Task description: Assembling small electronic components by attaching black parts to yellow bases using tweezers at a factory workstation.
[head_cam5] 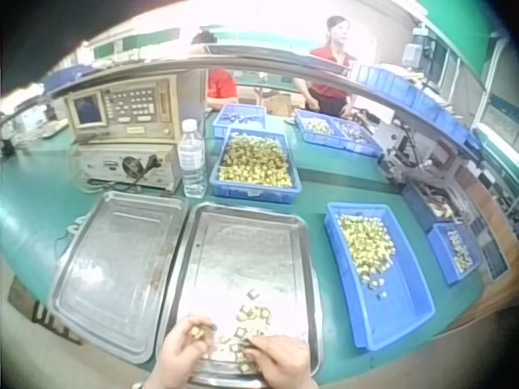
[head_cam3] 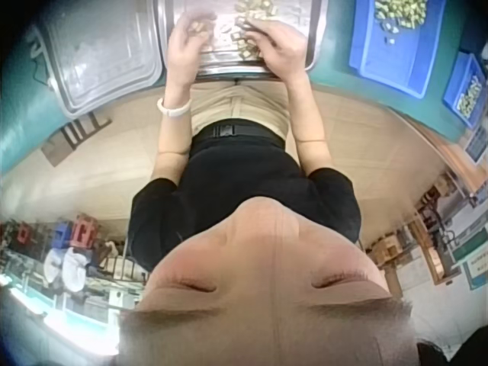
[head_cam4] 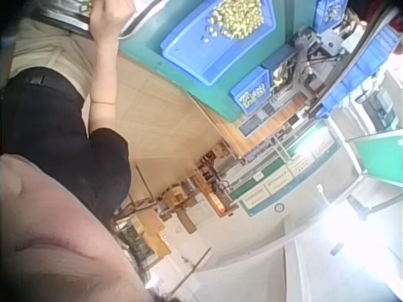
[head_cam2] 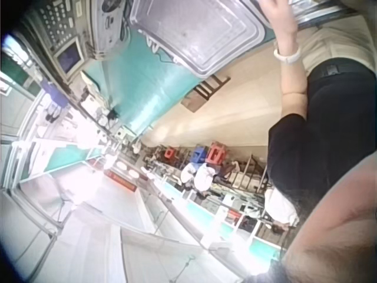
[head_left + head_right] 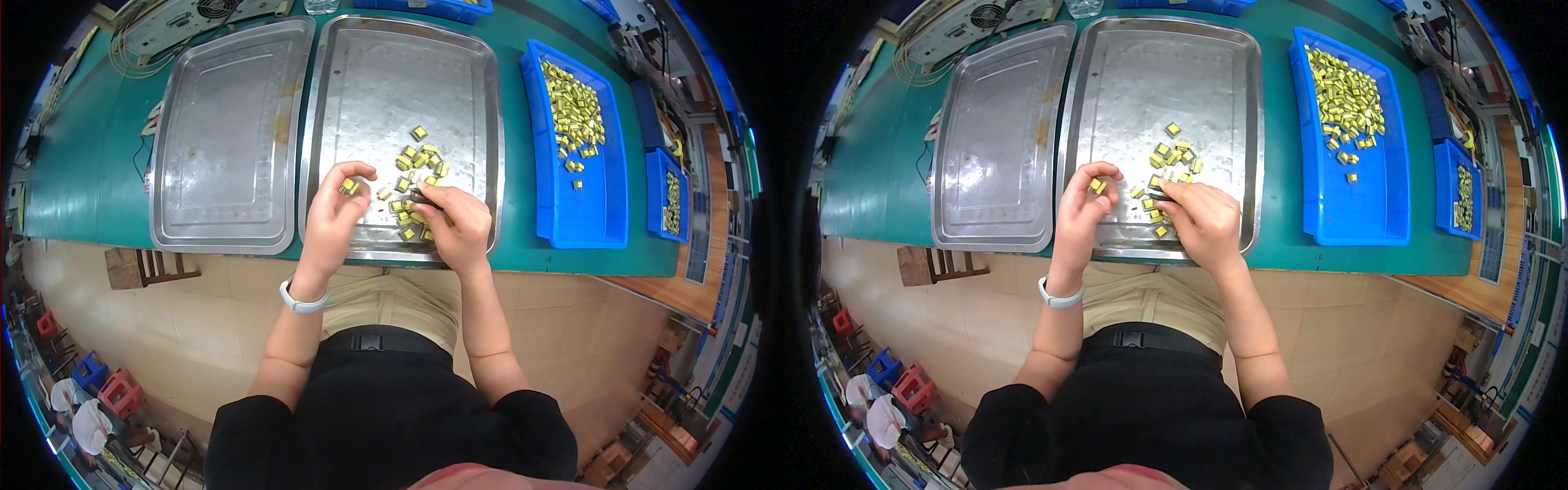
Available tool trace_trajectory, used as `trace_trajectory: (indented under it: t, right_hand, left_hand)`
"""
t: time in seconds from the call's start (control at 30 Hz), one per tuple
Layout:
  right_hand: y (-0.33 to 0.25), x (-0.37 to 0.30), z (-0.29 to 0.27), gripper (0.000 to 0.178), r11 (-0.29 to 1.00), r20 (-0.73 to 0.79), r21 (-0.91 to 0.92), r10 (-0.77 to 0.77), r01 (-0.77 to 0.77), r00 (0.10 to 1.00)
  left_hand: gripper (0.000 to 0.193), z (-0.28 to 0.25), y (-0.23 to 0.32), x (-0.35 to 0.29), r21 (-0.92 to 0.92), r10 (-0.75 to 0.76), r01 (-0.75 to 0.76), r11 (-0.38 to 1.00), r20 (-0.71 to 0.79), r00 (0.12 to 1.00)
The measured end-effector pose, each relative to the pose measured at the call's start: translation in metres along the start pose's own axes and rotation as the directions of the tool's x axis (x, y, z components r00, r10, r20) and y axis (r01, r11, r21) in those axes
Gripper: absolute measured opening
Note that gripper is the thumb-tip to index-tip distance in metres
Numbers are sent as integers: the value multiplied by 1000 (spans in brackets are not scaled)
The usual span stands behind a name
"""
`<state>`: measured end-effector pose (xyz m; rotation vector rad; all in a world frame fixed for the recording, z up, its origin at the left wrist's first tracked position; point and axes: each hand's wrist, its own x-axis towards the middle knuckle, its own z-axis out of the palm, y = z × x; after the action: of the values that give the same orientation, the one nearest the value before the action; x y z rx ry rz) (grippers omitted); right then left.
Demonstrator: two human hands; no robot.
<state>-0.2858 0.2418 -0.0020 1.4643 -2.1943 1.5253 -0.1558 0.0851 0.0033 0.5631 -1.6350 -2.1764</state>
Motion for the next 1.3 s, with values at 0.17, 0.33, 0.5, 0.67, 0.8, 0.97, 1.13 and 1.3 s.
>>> trace_trajectory:
  t: [0.17,0.33,0.5,0.67,0.8,0.97,1.13,1.3]
  right_hand:
    - [0,-1,2,26,1000,-9,15,15,-15,1000]
    - [-1,0,3,27,1000,-4,8,17,-17,1000]
    - [1,0,4,28,1000,12,-16,10,-10,1000]
    - [-2,1,6,27,998,52,-57,8,-5,999]
    - [-2,1,6,26,998,65,-69,-7,12,998]
    - [2,1,8,25,993,44,-88,-70,74,997]
    - [0,1,6,24,993,62,-95,-60,66,996]
    - [-2,0,2,28,999,25,-10,-38,38,999]
  left_hand:
    - [37,8,3,2,743,253,-244,623,103,962]
    - [31,8,-4,6,764,203,-272,585,186,961]
    - [26,13,0,2,489,49,-37,872,-12,999]
    - [29,8,-9,0,344,83,-72,936,-20,996]
    - [28,9,-11,0,323,106,-87,942,-42,994]
    - [25,9,-11,0,311,146,-138,940,-2,989]
    - [28,8,-6,0,323,207,-209,923,39,977]
    - [32,7,2,0,234,144,-166,958,110,984]
